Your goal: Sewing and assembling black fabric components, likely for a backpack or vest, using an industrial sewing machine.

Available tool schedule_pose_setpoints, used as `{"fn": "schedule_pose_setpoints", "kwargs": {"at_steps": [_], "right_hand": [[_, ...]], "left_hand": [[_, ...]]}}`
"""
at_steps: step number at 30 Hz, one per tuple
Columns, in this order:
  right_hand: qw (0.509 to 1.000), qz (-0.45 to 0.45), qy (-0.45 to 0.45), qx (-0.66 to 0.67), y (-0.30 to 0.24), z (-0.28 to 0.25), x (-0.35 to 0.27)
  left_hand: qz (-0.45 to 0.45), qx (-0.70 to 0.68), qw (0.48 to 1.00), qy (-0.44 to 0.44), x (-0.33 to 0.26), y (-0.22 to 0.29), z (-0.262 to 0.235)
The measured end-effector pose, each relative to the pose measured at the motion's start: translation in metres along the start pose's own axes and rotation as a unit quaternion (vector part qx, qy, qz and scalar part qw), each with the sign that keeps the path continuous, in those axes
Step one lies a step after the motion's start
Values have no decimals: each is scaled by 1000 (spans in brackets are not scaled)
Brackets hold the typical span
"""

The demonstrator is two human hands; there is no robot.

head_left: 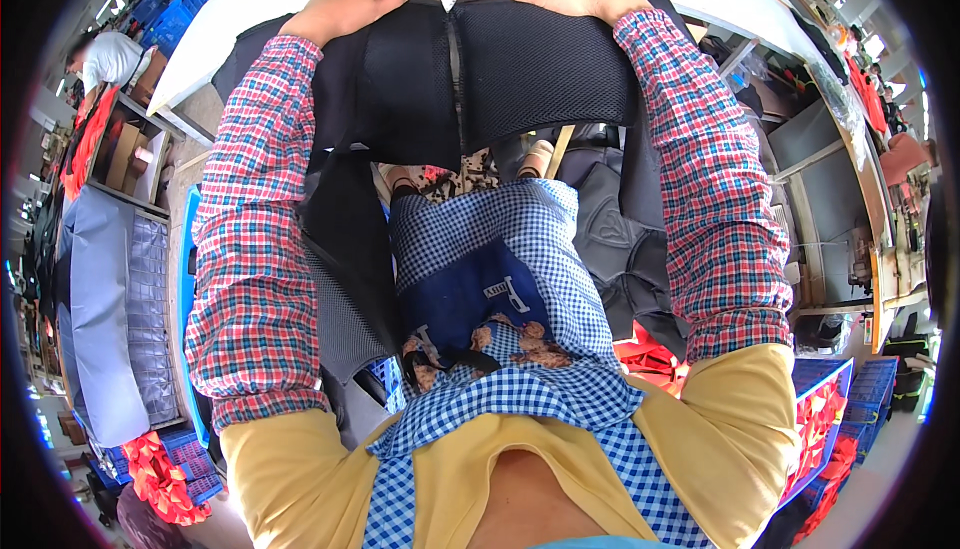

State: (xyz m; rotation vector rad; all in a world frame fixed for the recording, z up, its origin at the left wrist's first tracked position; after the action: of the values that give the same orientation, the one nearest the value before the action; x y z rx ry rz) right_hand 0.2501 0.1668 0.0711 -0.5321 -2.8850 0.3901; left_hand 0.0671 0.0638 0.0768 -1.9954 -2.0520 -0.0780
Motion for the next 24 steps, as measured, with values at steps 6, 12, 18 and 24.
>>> {"fn": "schedule_pose_setpoints", "kwargs": {"at_steps": [6,12,18,24], "right_hand": [[1000,-23,6,8,-16,-27,-29],[998,-27,41,43,-3,-45,-49],[993,-91,57,37,-15,-29,-38],[991,-106,69,42,-28,-29,-35]], "left_hand": [[4,-13,1000,28,-7,-18,-7],[-25,-227,973,13,-30,-51,-9],[-46,-221,974,17,-30,-27,-4],[-16,-159,987,28,-24,-8,-13]]}}
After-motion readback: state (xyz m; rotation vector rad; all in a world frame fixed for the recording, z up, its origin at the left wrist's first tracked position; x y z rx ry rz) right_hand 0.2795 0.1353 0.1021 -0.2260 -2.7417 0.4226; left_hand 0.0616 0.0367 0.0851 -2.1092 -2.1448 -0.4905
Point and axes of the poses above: each hand's wrist, its own x-axis towards the middle knuckle, its own z-axis out of the palm, y = z × x, the point moved 9 cm from there along x, towards the middle knuckle, and after that the axes turned 8 degrees about x, right-handed, at the moved point
